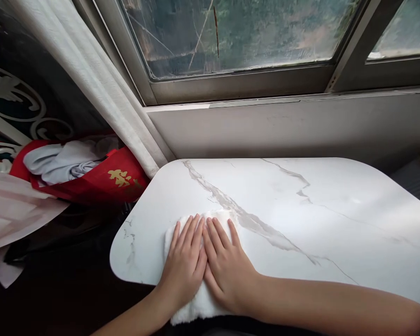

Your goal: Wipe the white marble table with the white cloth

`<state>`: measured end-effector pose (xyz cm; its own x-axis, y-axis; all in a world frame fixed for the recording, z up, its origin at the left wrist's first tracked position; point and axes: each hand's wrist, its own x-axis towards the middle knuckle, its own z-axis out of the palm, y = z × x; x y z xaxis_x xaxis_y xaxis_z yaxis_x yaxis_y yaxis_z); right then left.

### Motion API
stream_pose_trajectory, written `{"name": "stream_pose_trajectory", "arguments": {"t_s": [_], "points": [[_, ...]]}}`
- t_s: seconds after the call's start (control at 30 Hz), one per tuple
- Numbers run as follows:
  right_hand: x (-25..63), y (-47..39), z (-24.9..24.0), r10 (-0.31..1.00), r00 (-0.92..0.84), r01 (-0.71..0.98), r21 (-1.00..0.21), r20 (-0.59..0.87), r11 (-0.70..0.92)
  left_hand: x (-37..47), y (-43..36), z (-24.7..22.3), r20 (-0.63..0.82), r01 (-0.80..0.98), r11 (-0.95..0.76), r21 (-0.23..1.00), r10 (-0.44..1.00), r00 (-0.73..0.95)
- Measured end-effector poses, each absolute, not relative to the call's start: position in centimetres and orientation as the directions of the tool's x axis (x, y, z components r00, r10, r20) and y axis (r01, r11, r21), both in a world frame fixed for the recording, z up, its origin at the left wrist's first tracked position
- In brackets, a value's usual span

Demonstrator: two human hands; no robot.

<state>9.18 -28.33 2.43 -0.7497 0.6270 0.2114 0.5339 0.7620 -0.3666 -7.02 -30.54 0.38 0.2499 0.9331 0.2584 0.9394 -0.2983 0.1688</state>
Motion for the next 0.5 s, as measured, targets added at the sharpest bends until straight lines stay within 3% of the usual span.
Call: {"name": "stream_pose_trajectory", "arguments": {"t_s": [0.2, 0.5], "points": [[9.5, -25.4, 2.0, 0.67, -0.716, 0.583, -0.358, 0.197, 0.729, -6.5, -27.2, 0.2, 0.229, 0.936, -0.296, 0.193, 0.941, 0.25], [7.1, -11.9, 1.3, 0.753, -0.617, 0.712, -0.245, 0.229, 0.658, -7.3, -12.4, 1.1, 0.162, 0.957, -0.206, 0.204, 0.971, 0.175]]}}
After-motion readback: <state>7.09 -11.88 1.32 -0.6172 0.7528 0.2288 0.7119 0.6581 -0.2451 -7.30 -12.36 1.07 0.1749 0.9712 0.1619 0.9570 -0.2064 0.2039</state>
